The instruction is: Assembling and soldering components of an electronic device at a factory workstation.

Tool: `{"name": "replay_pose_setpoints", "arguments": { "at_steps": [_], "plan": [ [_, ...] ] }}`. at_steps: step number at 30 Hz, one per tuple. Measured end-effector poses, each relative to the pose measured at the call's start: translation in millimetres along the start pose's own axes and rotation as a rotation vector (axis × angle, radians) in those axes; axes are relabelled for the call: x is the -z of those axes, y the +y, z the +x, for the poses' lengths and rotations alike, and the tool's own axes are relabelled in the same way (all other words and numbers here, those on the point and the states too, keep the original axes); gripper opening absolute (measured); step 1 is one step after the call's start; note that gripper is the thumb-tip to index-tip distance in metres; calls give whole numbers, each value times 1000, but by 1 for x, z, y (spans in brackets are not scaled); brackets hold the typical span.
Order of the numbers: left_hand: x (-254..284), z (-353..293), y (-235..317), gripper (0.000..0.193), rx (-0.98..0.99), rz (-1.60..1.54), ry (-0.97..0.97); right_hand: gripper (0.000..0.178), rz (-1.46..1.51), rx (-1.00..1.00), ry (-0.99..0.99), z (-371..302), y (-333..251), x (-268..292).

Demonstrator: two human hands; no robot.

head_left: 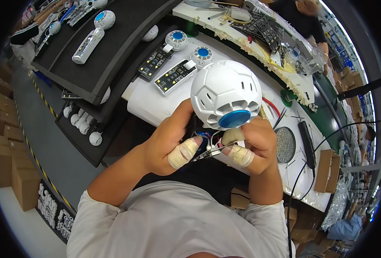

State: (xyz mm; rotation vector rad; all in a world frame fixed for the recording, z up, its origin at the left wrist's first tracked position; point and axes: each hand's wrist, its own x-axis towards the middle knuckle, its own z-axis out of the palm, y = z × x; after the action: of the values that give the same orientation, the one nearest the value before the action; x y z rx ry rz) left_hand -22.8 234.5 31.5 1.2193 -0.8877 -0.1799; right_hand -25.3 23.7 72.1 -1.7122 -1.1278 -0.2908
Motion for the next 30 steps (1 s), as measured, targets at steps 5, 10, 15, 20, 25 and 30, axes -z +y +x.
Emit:
{"name": "replay_pose_setpoints", "arguments": {
  "at_steps": [5, 10, 15, 20, 25, 30],
  "plan": [
    [-5, -1, -1, 59, 9, -49, 51, 9, -3, -30, 8, 0, -4, -1],
    [0, -6, -4, 60, -16, 144, 22, 9, -86, -13, -88, 2, -5, 2],
    [-3, -4, 3, 66, 55, -12, 44, 10, -127, -90, -23, 0, -11, -2],
    [-5, -6, 5, 75, 64, -223, 10, 11, -168, -163, 11, -1, -15, -3],
    [-6, -7, 2, 77, 65, -101, 15, 13, -185, -167, -2, 0, -17, -2],
    [-8, -5, -2, 69, 53, 3, 51, 12, -212, -271, -65, -3, -19, 1]
  ]
}}
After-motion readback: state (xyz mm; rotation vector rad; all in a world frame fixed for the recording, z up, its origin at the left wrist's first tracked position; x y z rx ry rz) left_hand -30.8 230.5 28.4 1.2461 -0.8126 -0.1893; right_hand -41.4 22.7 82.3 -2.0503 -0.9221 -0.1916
